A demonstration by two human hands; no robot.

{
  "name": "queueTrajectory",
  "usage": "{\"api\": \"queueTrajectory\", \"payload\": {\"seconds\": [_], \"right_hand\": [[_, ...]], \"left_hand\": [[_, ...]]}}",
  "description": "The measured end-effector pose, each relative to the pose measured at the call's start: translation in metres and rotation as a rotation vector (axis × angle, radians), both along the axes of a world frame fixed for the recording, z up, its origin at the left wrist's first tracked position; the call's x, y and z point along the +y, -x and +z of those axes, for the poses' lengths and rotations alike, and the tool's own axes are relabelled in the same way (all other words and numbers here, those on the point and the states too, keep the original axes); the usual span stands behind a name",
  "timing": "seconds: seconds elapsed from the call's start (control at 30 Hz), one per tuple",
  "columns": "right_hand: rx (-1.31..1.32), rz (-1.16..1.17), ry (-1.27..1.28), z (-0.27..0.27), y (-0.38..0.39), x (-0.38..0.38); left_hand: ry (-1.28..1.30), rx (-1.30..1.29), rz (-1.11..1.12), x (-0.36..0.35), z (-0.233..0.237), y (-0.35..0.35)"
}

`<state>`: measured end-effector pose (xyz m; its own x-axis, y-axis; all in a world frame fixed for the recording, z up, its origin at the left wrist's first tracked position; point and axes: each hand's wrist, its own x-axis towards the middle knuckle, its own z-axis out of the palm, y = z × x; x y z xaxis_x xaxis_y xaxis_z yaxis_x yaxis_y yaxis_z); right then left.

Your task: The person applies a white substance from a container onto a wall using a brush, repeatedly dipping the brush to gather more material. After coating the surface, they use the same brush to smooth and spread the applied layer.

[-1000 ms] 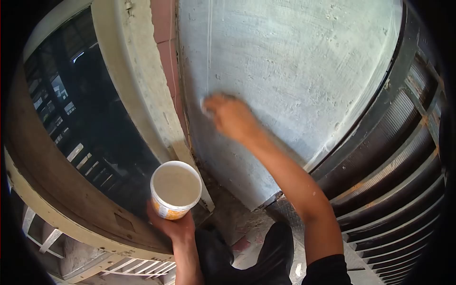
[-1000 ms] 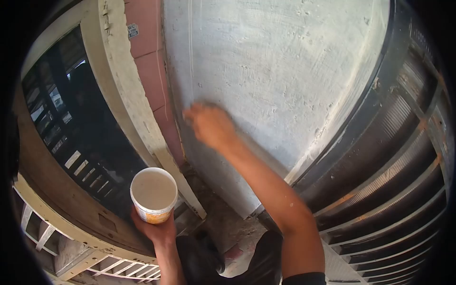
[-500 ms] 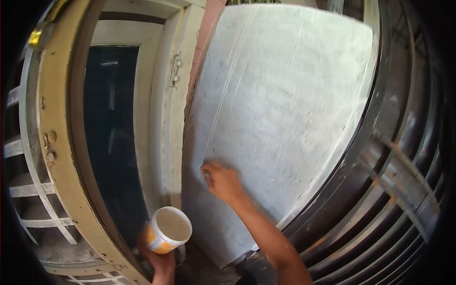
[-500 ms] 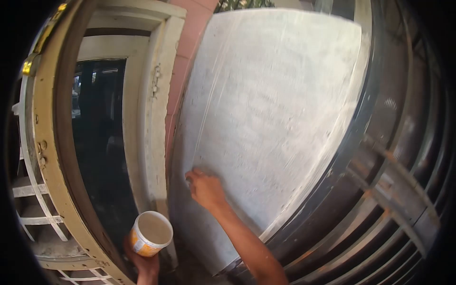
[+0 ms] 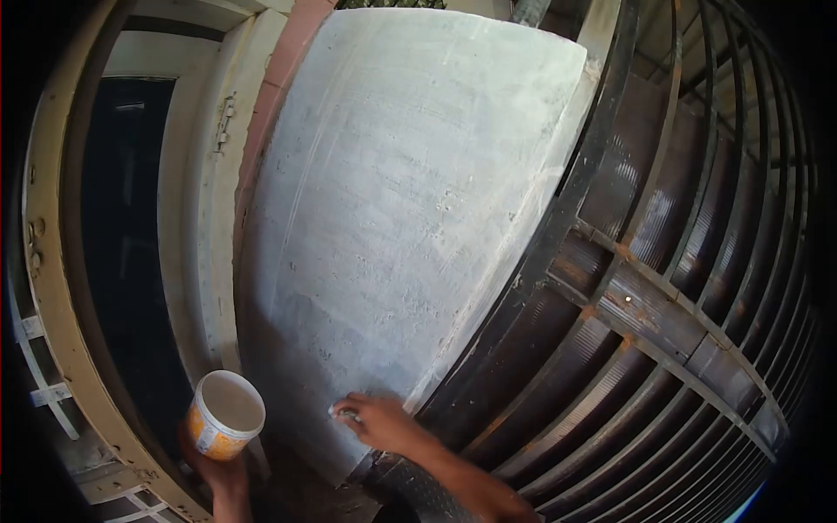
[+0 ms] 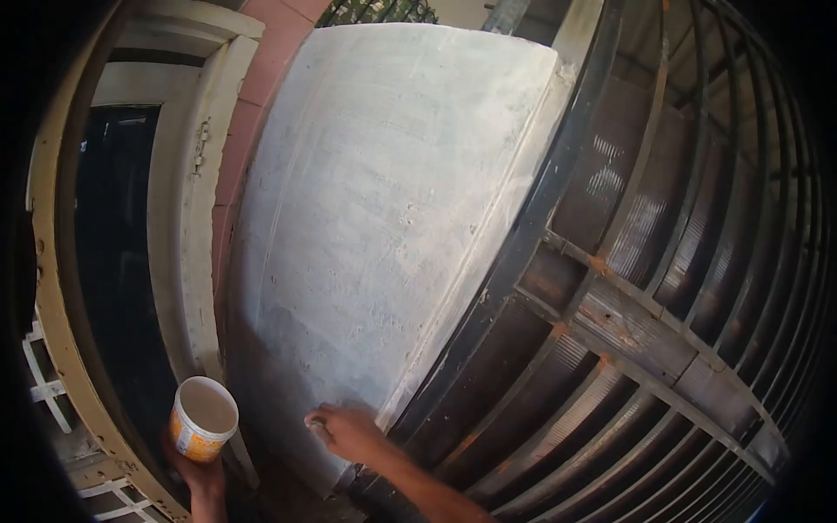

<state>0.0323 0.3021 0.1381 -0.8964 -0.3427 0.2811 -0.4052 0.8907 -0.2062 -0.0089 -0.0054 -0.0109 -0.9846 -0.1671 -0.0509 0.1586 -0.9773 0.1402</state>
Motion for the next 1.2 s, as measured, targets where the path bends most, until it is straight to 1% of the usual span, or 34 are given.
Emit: {"api": "queueTrajectory", "payload": {"seconds": [0.03,0.07,0.1,0.13,0.17,0.23,0.3,0.33,0.4,0.43,0.47,0.5,0.53,0.57,0.63,0.7,0.73,0.77,0.8,0.83,0.87,0.9,0.97,1.0,1.03,1.1,1.17,1.2], "right_hand": [[0.115,-0.011,0.008,0.032,-0.012,0.011],[0.229,-0.080,0.012,0.080,-0.030,0.013],[0.341,-0.118,0.155,0.120,-0.044,0.018],[0.531,-0.076,0.165,0.163,-0.058,0.022],[0.639,-0.086,0.285,0.194,-0.071,0.023],[1.078,-0.082,0.063,0.238,-0.084,0.022],[1.279,-0.159,-0.148,0.257,-0.087,0.027],[1.281,-0.228,-0.190,0.259,-0.084,0.021],[1.078,-0.208,-0.404,0.241,-0.076,0.022],[0.950,-0.162,-0.535,0.224,-0.066,0.024],[0.701,-0.136,-0.653,0.203,-0.065,0.017],[0.483,-0.010,-0.605,0.186,-0.063,0.006],[0.178,0.004,-0.375,0.172,-0.061,-0.006],[0.003,0.053,-0.238,0.162,-0.059,-0.009],[-0.167,0.015,-0.106,0.180,-0.057,-0.017],[0.144,0.049,-0.060,0.232,-0.049,-0.007],[0.340,-0.036,-0.055,0.270,-0.050,-0.004],[0.628,-0.083,-0.127,0.308,-0.054,-0.007],[0.715,-0.254,-0.002,0.343,-0.062,-0.013],[1.069,-0.028,-0.014,0.366,-0.057,-0.003],[1.376,-0.021,-0.269,0.387,-0.058,0.003],[1.515,0.041,-0.370,0.397,-0.059,0.005],[1.491,0.041,-0.448,0.378,-0.052,0.011],[1.278,-0.072,-0.505,0.346,-0.052,0.008],[1.051,-0.175,-0.552,0.299,-0.052,0.005],[0.693,0.003,-0.762,0.198,-0.043,0.006],[0.301,0.120,-0.684,0.067,-0.031,0.004],[0.124,0.129,-0.657,-0.005,-0.025,0.007]], "left_hand": [[-0.021,-0.064,0.006,0.000,0.005,-0.002],[-0.003,-0.078,-0.005,0.000,0.008,-0.003],[-0.005,-0.110,0.004,0.001,0.010,-0.003],[-0.007,-0.139,0.017,0.002,0.009,-0.004],[0.010,-0.150,0.012,0.001,0.007,-0.005],[0.035,-0.090,-0.006,0.000,0.005,-0.003],[0.053,-0.116,-0.001,0.000,0.016,-0.007],[0.049,-0.106,-0.007,0.000,0.017,-0.007],[0.042,-0.111,-0.009,-0.001,0.012,-0.006],[0.049,-0.107,-0.008,-0.003,0.016,-0.009],[0.058,-0.116,-0.018,-0.001,0.022,-0.011],[0.065,-0.127,-0.030,0.001,0.026,-0.012],[0.066,-0.130,-0.033,0.001,0.026,-0.012],[0.067,-0.125,-0.039,0.001,0.026,-0.013],[0.071,-0.120,-0.048,0.000,0.024,-0.011],[0.061,-0.100,-0.033,0.001,0.021,-0.010],[0.062,-0.107,-0.029,0.001,0.020,-0.012],[0.065,-0.121,-0.019,0.001,0.020,-0.012],[0.067,-0.130,-0.008,0.001,0.021,-0.009],[0.067,-0.130,0.000,-0.001,0.014,-0.005],[0.076,-0.101,-0.008,-0.003,0.002,-0.001],[0.086,-0.072,-0.018,-0.003,0.007,-0.002],[0.064,-0.091,-0.021,0.000,0.018,-0.009],[0.046,-0.113,-0.025,0.001,0.030,-0.014],[0.057,-0.136,-0.015,0.001,0.032,-0.015],[0.054,-0.110,-0.018,0.001,0.028,-0.012],[0.056,-0.077,-0.037,-0.001,0.020,-0.009],[0.061,-0.076,-0.052,-0.001,0.022,-0.012]]}}
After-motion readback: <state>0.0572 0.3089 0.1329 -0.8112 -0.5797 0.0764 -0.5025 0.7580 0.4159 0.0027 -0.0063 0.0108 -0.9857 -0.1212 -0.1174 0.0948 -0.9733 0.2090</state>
